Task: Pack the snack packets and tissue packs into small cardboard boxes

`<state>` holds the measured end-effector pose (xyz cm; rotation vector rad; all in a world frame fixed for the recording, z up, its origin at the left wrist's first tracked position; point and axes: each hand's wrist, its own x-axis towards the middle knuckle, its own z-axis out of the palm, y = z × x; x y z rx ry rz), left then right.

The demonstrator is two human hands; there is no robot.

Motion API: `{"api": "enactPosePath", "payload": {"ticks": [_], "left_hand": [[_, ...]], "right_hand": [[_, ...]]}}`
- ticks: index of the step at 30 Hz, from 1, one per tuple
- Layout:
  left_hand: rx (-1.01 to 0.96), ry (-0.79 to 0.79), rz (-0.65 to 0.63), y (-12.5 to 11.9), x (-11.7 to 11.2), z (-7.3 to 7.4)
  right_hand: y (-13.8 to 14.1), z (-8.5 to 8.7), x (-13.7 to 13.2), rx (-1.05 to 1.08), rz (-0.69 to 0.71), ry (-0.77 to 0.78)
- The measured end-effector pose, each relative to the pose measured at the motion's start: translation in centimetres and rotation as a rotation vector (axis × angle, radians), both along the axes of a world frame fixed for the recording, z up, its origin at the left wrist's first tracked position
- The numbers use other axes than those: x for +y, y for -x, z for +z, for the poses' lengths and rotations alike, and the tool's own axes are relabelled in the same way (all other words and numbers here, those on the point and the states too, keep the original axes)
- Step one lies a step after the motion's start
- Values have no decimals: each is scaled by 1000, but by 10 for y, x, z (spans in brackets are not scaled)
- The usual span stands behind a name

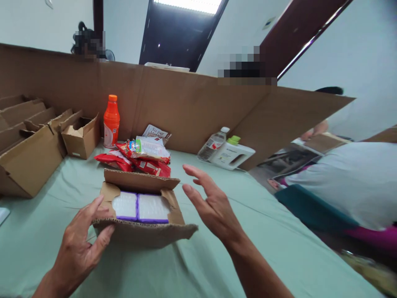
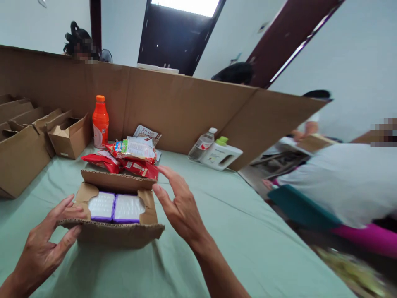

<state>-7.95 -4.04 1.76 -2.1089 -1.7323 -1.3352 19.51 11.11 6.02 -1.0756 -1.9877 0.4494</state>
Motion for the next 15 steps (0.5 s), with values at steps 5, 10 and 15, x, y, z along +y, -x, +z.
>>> {"api": "enactPosePath", "payload": {"ticks": [5,10,15], "left_hand": [[-38,-34,163,-5,11,-9],[-48,-17,199,-9,18,-12],[13,92,92,-6,19,-14]], "right_hand": [[9,-13,22,-3,136,188],[-5,-35,5,25,250,138],[-12,-54,-22,-189,358,-90]]}}
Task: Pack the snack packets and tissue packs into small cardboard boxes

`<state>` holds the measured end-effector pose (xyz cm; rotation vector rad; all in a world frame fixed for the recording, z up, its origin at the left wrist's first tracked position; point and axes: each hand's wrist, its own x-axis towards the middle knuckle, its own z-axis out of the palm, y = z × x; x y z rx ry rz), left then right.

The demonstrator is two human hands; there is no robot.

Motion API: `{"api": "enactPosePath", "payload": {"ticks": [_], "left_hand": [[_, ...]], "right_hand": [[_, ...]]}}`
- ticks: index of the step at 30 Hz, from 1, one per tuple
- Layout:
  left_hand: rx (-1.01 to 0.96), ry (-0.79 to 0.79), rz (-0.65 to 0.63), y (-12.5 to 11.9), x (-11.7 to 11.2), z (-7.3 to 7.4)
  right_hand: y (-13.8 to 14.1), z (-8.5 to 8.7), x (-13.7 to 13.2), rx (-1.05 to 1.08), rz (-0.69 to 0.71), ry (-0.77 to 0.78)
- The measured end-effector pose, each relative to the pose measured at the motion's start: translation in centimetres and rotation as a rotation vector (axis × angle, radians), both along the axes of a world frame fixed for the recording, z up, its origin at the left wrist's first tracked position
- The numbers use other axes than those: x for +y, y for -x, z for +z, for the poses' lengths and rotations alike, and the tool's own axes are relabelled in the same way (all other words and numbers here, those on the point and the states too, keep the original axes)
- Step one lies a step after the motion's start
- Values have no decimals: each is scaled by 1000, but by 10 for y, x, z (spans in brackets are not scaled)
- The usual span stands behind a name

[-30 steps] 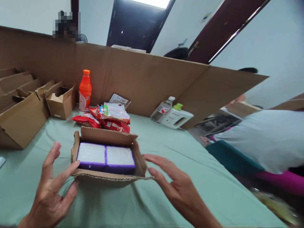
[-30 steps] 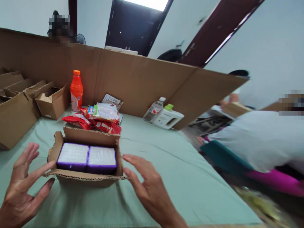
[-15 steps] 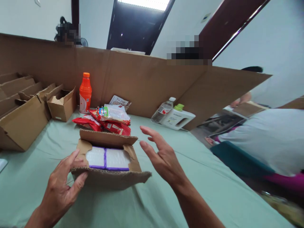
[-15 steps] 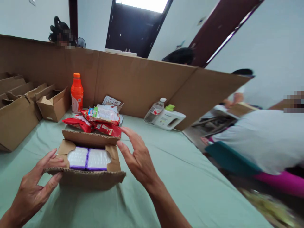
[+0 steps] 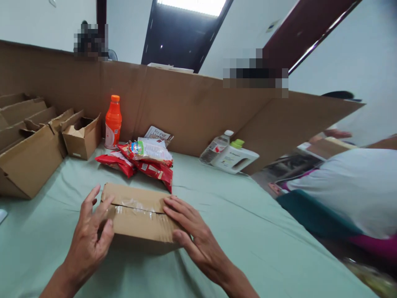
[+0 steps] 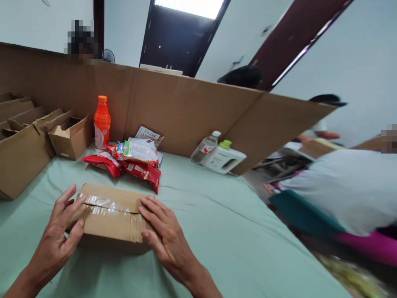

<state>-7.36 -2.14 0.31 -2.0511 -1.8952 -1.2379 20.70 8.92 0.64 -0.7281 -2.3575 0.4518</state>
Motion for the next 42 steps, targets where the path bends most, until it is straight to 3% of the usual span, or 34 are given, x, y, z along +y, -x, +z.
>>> {"api": "enactPosePath", "payload": {"ticks": [3,6,12,18,30,42], "left_hand": [[31,49,-61,3,-1,0],[30,71,-60,5,-2,1],[-11,80,-51,5,0,1],[-56,108,-57,7,-1,0],[-87,118,-91,21,1,-6],[29,70,-252,-8,9,1]], "right_hand": [[-4,-1,-3,-110,32,-102],[-6,11,4,-202,76,-143],[10,36,27,-380,194,-20],[16,30,28,-399,252,22],[27,48,1,-447,141,16],[-20,46,-40,-470,-26,90]]}}
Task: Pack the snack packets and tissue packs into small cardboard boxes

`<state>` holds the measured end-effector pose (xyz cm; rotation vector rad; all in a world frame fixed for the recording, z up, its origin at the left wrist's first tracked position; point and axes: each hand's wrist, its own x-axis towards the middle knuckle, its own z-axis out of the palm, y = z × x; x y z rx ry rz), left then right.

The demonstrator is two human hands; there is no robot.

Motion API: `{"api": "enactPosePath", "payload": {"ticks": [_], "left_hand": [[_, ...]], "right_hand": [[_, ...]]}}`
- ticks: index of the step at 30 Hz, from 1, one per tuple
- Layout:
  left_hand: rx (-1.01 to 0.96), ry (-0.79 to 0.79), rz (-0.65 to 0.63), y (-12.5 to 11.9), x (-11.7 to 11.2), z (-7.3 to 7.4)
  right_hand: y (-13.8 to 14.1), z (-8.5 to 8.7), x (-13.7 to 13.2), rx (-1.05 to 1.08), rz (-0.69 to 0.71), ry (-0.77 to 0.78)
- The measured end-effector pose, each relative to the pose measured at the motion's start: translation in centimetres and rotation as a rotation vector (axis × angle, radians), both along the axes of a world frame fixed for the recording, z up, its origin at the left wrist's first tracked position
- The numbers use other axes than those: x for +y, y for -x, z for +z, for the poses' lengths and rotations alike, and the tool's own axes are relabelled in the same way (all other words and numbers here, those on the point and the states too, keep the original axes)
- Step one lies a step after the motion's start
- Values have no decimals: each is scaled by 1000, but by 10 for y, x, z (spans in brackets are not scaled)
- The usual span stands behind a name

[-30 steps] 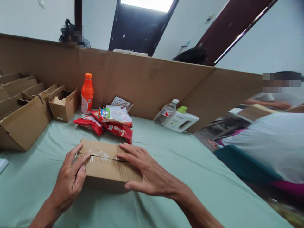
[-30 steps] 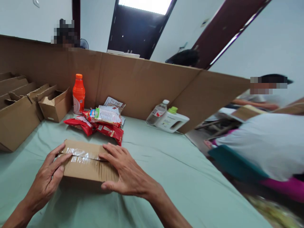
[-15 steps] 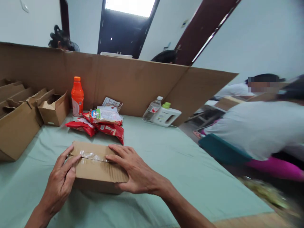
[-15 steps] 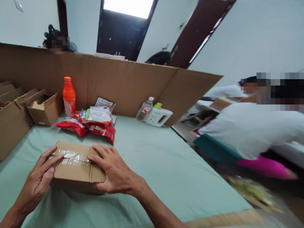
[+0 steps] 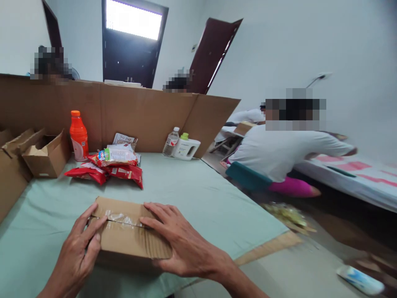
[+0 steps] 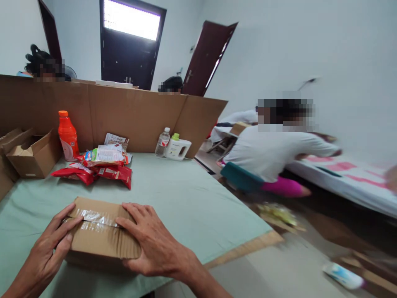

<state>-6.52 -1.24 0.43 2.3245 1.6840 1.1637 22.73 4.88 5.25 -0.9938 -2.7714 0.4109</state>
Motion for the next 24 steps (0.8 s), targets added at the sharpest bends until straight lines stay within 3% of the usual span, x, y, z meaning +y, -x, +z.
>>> {"api": "enactPosePath", "payload": {"ticks": [9,15,24], "left_hand": [[-27,6,-4,-5,7,-9],[-59,-3,5,1,10,-15],[-25,3,-33,1,11,-2]], "right_hand": [[-2,8,-4,-83,-19,74],[-1,8,-1,-19,-8,7],[-5,5,-2,20,14,-74]]}}
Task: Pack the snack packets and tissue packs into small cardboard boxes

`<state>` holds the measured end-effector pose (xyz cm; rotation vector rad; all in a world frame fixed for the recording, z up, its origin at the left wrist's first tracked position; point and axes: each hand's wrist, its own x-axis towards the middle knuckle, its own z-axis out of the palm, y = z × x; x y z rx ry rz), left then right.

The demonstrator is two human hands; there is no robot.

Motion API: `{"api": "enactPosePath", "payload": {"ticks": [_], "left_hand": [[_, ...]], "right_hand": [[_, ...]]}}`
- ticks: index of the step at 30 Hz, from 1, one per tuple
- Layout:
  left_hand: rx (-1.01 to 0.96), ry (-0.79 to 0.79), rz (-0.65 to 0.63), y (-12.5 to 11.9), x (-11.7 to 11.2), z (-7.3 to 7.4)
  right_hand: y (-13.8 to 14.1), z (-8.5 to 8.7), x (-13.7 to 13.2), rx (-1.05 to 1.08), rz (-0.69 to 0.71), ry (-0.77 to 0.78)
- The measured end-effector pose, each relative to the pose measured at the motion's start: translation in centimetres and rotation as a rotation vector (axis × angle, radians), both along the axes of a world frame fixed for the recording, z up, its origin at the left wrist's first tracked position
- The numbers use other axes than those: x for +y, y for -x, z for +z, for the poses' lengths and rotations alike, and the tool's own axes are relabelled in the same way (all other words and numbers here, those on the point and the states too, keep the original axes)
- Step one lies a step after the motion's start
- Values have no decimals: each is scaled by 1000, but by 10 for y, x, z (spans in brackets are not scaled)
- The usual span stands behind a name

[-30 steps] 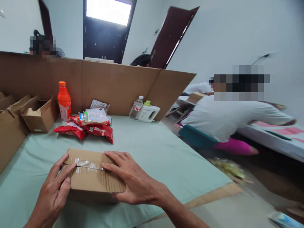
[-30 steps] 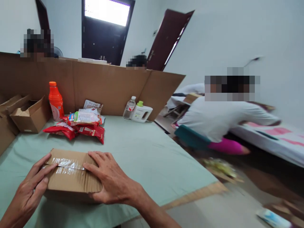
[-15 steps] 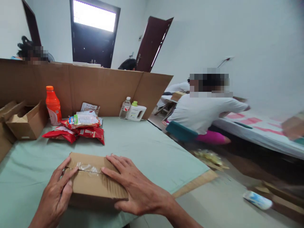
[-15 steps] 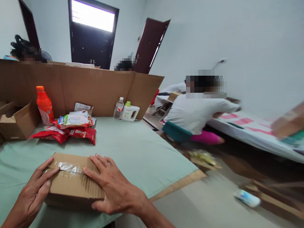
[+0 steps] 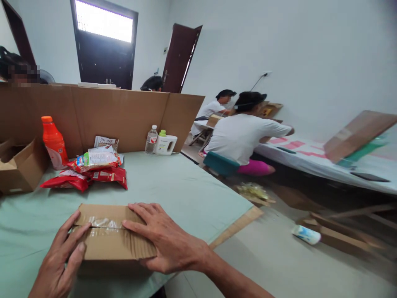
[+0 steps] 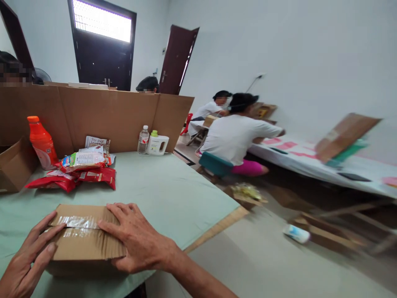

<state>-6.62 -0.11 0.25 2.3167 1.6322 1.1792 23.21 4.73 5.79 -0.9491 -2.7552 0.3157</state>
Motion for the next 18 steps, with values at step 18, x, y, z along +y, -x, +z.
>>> {"api": "enactPosePath", "payload": {"ticks": [18], "left_hand": [[74,142,90,2,22,-64]], "right_hand": [[-221,-35,92,-182,-865,-111]]}}
